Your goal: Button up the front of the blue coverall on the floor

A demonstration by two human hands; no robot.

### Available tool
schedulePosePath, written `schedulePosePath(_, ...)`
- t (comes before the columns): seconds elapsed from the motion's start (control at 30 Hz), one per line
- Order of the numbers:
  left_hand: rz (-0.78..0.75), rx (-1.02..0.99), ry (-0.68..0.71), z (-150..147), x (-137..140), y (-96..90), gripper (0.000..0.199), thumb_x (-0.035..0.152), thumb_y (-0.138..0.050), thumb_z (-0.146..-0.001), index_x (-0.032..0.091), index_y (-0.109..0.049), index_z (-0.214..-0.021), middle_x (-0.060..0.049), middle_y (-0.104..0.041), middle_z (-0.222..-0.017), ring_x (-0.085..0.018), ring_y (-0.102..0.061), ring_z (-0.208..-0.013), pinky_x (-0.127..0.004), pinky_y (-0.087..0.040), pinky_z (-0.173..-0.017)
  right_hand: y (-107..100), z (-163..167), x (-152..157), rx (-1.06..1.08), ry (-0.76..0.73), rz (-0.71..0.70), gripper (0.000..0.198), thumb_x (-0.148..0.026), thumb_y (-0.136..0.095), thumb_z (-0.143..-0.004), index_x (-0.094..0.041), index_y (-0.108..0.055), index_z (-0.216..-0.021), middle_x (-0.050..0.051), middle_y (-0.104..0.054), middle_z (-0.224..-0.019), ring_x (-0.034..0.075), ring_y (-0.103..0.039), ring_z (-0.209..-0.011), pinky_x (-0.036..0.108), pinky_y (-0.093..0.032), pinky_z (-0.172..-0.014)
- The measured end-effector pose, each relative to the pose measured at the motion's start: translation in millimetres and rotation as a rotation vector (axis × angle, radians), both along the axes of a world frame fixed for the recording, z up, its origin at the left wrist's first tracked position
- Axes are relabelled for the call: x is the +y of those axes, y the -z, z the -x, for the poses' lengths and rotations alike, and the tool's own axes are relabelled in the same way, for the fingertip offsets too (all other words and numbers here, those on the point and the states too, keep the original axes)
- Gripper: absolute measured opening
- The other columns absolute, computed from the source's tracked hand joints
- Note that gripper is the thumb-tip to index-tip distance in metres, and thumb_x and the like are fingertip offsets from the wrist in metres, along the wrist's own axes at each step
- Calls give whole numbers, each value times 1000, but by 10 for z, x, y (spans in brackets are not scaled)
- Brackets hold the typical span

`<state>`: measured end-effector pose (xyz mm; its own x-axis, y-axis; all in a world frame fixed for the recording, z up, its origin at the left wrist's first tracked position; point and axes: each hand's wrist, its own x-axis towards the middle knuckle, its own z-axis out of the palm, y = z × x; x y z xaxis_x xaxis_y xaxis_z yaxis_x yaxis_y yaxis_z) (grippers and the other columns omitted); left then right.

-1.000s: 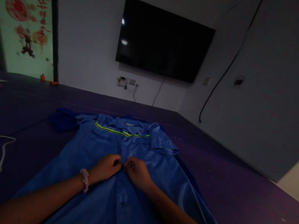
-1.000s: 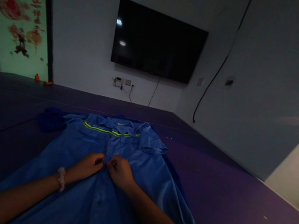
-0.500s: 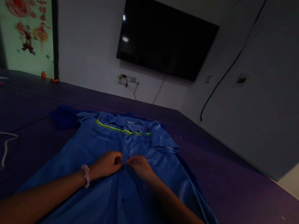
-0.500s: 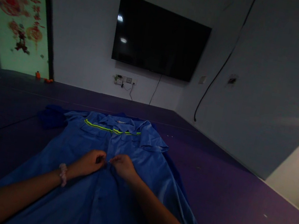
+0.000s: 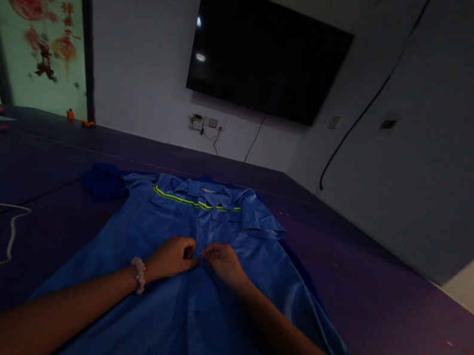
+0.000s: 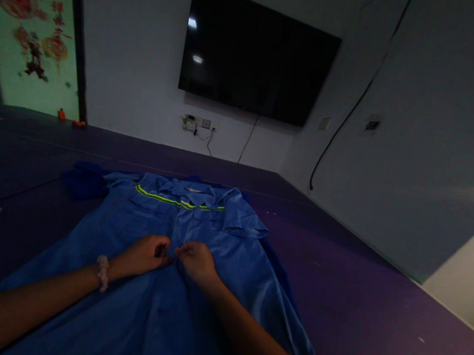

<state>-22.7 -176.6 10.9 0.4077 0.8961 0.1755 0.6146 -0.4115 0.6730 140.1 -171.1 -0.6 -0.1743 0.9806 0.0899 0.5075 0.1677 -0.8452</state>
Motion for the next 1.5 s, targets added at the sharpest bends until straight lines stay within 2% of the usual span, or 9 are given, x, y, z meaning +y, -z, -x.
schedulePosePath(0.33, 127, -57, 111, -28, -146, -132, 22, 34, -51, -70, 16, -47, -59, 4, -44, -55, -10, -40, -54, -20, -30, -50, -139, -70, -261, -233, -70, -107, 5, -19, -59, -66, -14, -59, -68, -2, -55, -56, 9, -49, -51, 19, -30, -46)
schedulePosePath(0.5, 276, 6, 237, 14, -375, -227, 27, 33, -46, -73, 14, -51, -54, 4, -45, -48, -8, -37, -44, -20, -27, -43, -331, -147, -448, -306, -401, 14, 5, -18, -59, -65, -14, -58, -63, -3, -54, -54, 8, -50, -48, 16, -31, -43)
schedulePosePath(0.63, 387, 140, 313, 99, -650, -325, 16, 19, -42, -68, 14, -57, -63, 3, -49, -54, -9, -43, -49, -19, -30, -46, -486, -190, -663, -402, -557, 254, 28, -41, -59, -70, -15, -57, -59, -3, -53, -49, 7, -46, -40, 16, -31, -38)
schedulePosePath(0.7, 327, 165, 266, 117, -774, -350, 16, 18, -47, -65, 15, -59, -75, 3, -55, -64, -10, -48, -57, -19, -33, -49, -497, -179, -761, -492, -581, 235, 37, -49, -60, -68, -15, -57, -54, -3, -52, -47, 7, -45, -40, 17, -30, -37)
schedulePosePath(0.83, 245, 204, 177, 97, -899, -319, 19, 18, -52, -63, 17, -57, -81, 0, -60, -75, -14, -54, -66, -21, -37, -55, -402, -105, -859, -604, -479, 15, 40, -54, -63, -62, -15, -60, -53, -3, -51, -47, 6, -41, -39, 18, -26, -38)
schedulePosePath(0.97, 204, 224, 124, 70, -889, -241, 17, 18, -53, -63, 17, -56, -80, -1, -61, -78, -16, -53, -70, -23, -37, -57, -311, -51, -873, -630, -376, -100, 40, -54, -61, -63, -15, -62, -53, -1, -55, -49, 6, -42, -41, 19, -25, -40)
schedulePosePath(1.1, 182, 237, 128, 73, -876, -210, 14, 15, -48, -63, 18, -56, -75, 0, -59, -73, -14, -51, -66, -23, -35, -56, -312, -41, -926, -664, -354, -142, 35, -49, -61, -63, -16, -61, -53, 0, -57, -49, 7, -44, -42, 19, -24, -41)
schedulePosePath(1.3, 169, 181, 151, 86, -866, -199, 7, 16, -48, -66, 17, -53, -70, 1, -57, -72, -13, -50, -67, -22, -36, -59, -332, 12, -1012, -678, -255, -224, 41, -57, -58, -59, -17, -61, -63, 3, -61, -57, 13, -52, -49, 21, -24, -43)
schedulePosePath(1.5, 184, 81, 166, 79, -837, -161, 7, 23, -49, -72, 17, -53, -70, 2, -55, -67, -12, -49, -64, -21, -35, -57, -245, 8, -985, -556, -254, -175, 12, -29, -58, -58, -18, -59, -64, 0, -61, -58, 12, -53, -50, 20, -28, -44)
